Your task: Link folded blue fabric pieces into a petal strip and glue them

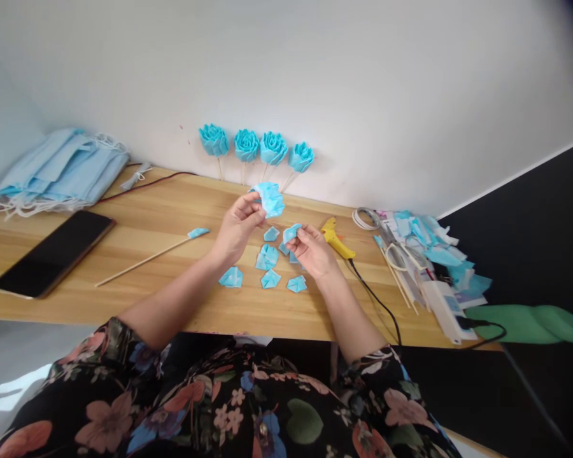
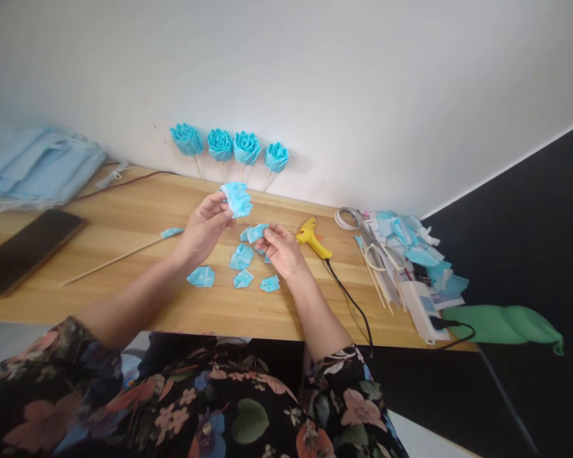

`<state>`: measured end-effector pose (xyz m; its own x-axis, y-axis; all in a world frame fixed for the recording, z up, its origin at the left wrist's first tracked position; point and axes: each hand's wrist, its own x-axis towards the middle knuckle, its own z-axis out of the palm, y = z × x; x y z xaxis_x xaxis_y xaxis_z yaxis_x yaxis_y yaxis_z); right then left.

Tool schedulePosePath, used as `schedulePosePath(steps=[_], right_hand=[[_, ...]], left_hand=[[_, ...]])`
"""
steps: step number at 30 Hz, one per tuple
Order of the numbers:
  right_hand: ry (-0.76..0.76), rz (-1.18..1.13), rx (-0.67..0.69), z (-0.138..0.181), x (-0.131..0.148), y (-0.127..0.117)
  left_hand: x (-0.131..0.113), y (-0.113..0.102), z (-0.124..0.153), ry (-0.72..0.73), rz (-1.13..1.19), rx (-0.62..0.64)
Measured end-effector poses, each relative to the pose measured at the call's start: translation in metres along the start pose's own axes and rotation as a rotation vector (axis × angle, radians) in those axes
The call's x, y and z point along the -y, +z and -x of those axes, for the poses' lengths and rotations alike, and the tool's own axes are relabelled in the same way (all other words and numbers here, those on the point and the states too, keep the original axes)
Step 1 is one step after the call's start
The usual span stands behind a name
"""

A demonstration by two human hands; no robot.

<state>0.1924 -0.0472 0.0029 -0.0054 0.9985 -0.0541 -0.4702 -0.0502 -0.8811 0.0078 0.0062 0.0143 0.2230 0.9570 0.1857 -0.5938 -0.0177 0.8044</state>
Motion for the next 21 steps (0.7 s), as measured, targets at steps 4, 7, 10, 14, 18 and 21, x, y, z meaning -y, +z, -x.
schedulePosePath(steps=[4,7,10,14,18,21], right_hand=[[0.024,-0.045,-0.018,0.003,-0.004,0.005],[0.015,-0.057,-0.020,0.006,-0.003,0.009],[0.006,-0.090,-0.032,0.007,-0.002,0.011],[0.024,-0.121,-0.031,0.006,-0.003,0.011],[0.044,-0.121,-0.036,0.006,-0.003,0.012],[0.048,-0.123,-0.034,0.006,-0.004,0.013]], left_hand=[[0.004,0.003,0.004,-0.004,-0.037,0.039],[0.006,0.003,0.005,-0.008,-0.053,0.061],[0.008,0.003,0.006,-0.008,-0.060,0.076],[0.010,0.005,0.009,-0.013,-0.057,0.094],[0.011,0.005,0.010,-0.018,-0.071,0.120],[0.011,0.005,0.009,-0.017,-0.069,0.128]])
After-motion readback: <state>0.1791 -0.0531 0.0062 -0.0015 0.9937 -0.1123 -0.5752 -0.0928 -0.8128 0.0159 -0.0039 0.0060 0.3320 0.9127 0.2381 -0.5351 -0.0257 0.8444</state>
